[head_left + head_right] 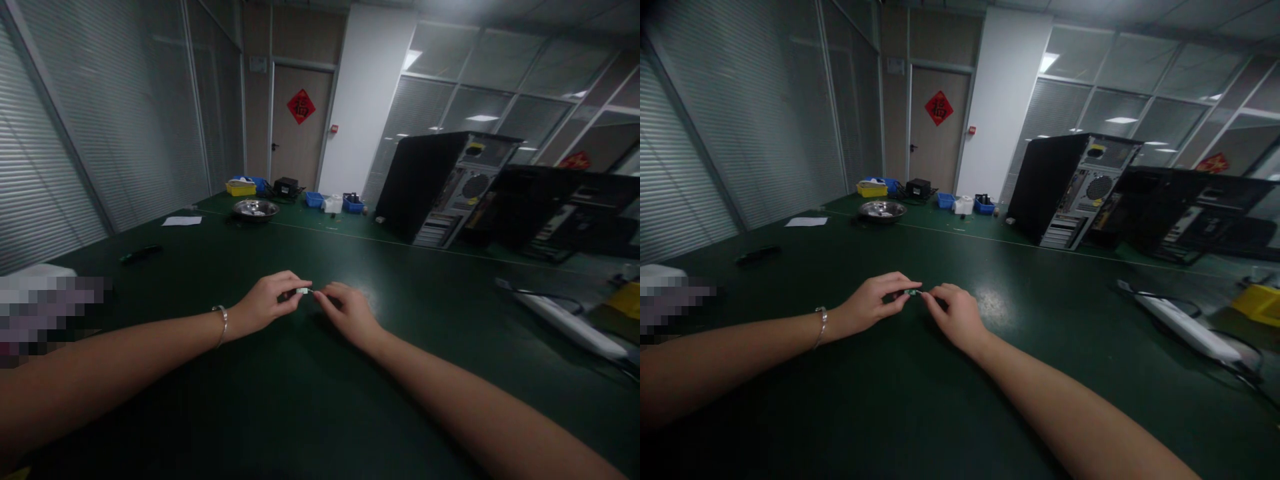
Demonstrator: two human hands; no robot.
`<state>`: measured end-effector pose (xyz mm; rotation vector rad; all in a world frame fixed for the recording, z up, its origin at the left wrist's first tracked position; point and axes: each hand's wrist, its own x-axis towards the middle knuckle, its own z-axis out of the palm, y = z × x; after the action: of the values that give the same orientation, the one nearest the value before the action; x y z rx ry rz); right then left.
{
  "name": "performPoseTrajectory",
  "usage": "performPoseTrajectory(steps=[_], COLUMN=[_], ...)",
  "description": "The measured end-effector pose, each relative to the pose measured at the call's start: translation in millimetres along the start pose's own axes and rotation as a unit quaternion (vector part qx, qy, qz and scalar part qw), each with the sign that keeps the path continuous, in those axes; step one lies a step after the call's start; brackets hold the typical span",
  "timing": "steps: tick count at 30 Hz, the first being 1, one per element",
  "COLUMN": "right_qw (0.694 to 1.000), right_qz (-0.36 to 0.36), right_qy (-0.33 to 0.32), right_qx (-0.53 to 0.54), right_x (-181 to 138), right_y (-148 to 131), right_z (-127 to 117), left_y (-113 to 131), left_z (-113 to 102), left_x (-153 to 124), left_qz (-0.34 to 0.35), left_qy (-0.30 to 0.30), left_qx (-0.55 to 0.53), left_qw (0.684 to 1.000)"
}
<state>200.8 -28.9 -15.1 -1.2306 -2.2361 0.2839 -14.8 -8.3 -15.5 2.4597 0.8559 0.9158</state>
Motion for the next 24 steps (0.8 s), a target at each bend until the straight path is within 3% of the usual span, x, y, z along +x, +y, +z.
performPoseTrajectory(steps=[16,24], right_qw=[0.999,0.999], right_qz=[-0.012,-0.008], right_qy=[-0.024,-0.017], right_qx=[0.018,0.045], right_x=[-0.3,0.3], right_y=[1.7,0.0], right_z=[-0.8,-0.6], left_y=[4.1,1.5], left_z=[-1.8,0.5], left_x=[1.2,2.1], left_qz=[0.010,-0.029], left_qy=[-0.001,-0.005], left_qx=[-0.028,-0.092], left_qw=[1.000,0.995])
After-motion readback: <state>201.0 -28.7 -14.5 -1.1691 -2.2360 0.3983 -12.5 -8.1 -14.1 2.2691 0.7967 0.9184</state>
